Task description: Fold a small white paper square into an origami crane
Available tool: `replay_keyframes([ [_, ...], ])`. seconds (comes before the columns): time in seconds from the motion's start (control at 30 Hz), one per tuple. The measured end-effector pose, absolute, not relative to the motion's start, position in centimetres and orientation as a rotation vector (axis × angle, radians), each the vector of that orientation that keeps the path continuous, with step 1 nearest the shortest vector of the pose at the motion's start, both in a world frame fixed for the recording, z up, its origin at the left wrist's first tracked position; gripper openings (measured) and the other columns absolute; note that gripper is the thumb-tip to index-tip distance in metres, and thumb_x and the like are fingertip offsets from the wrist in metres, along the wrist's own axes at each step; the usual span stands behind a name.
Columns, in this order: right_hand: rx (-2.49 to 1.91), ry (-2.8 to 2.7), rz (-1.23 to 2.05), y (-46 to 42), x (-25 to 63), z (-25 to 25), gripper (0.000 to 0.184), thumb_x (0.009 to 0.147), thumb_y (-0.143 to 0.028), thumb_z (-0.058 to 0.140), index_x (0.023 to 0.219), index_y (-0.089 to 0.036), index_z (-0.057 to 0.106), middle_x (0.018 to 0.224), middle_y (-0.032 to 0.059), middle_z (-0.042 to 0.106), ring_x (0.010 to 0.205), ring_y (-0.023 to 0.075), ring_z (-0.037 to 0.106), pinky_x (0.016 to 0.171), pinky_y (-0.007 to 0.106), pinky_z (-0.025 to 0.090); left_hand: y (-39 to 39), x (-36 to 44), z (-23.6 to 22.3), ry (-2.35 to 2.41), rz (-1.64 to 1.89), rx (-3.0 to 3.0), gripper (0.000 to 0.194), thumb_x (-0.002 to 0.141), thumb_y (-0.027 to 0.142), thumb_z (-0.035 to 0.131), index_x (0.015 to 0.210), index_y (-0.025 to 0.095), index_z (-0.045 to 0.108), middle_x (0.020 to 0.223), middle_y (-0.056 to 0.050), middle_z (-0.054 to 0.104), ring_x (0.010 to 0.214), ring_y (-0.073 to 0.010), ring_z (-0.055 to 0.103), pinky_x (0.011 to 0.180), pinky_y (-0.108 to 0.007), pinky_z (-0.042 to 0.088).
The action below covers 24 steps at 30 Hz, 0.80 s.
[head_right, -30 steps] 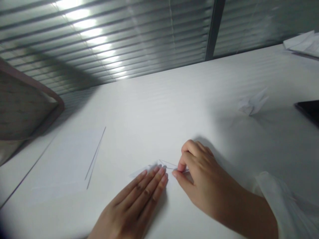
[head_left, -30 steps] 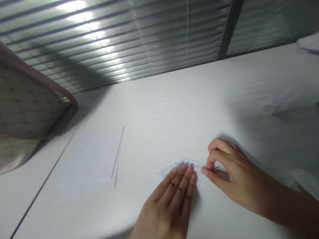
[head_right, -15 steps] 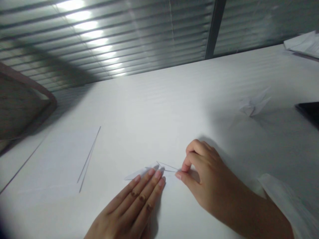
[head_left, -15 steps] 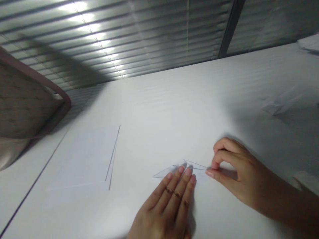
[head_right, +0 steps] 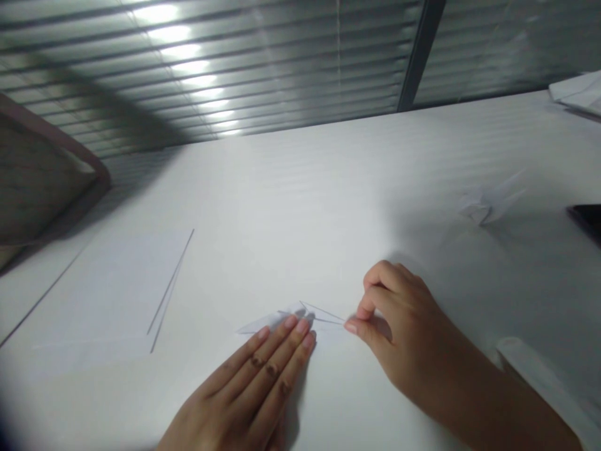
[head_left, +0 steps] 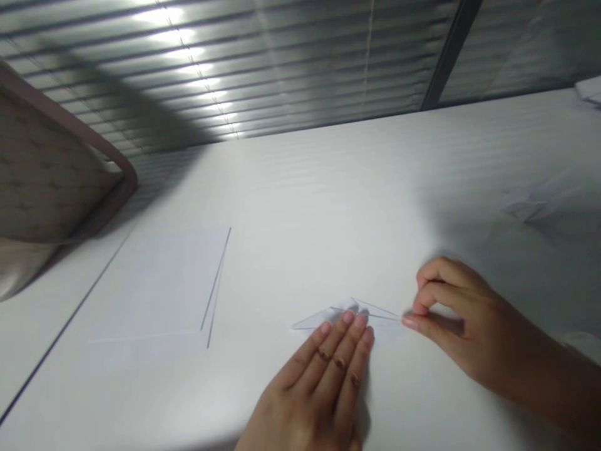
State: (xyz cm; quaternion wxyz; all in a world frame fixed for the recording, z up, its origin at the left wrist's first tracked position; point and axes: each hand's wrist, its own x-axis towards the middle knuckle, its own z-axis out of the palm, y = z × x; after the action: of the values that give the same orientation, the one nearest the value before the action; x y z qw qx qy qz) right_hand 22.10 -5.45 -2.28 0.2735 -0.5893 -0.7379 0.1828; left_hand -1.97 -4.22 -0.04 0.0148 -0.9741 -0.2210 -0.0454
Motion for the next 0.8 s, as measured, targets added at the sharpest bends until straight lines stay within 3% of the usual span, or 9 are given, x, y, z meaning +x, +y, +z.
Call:
replay_keyframes([
  [0.33,-1.679,-1.899,0.653,-4.7,22.8,-1.8,0.017,0.072,-0.016,0.063,0.068,-0.022,0.048,0.082,0.0007,0.05,0.082,0.0188,0.052,0.069,0.032,0.043,-4.2,-2.0,0.1,-0.702,-0.133,-3.024,0.044,0.093,0.024,0.036,0.133,0.01,0.048,0.142,-0.008,0.045,0.132,-0.0226,0.04,0.111,-0.033,0.033],
  [0.47,-1.593,-1.934,0.855,-4.3,24.2,-1.1,0.003,0.083,-0.023,0.055,0.081,-0.024,0.056,0.086,0.0007,0.054,0.08,0.0163,0.054,0.068,0.03,0.045,-4.3,-2.0,0.0,-0.705,-0.151,-3.029,0.044,0.091,0.023,0.039,0.132,0.009,0.05,0.14,-0.008,0.047,0.13,-0.0223,0.042,0.11,-0.032,0.034],
  [0.57,-1.578,-1.867,0.895,-4.1,24.8,-0.6,0.012,0.089,-0.032,0.051,0.094,-0.026,0.06,0.088,0.001,0.059,0.075,0.0153,0.056,0.065,0.029,0.046,-4.3,-1.9,0.0,-0.718,-0.181,-3.032,0.044,0.09,0.021,0.041,0.131,0.009,0.05,0.139,-0.009,0.049,0.13,-0.0219,0.042,0.11,-0.031,0.034],
  [0.8,-1.55,-1.977,0.716,-4.1,23.2,-0.8,0.011,0.084,-0.021,0.057,0.075,-0.023,0.062,0.08,0.0021,0.058,0.08,0.0178,0.057,0.071,0.031,0.047,-4.2,-2.0,0.0,-0.697,-0.181,-3.034,0.043,0.091,0.023,0.039,0.13,0.01,0.052,0.138,-0.008,0.049,0.13,-0.0221,0.043,0.109,-0.032,0.036],
])
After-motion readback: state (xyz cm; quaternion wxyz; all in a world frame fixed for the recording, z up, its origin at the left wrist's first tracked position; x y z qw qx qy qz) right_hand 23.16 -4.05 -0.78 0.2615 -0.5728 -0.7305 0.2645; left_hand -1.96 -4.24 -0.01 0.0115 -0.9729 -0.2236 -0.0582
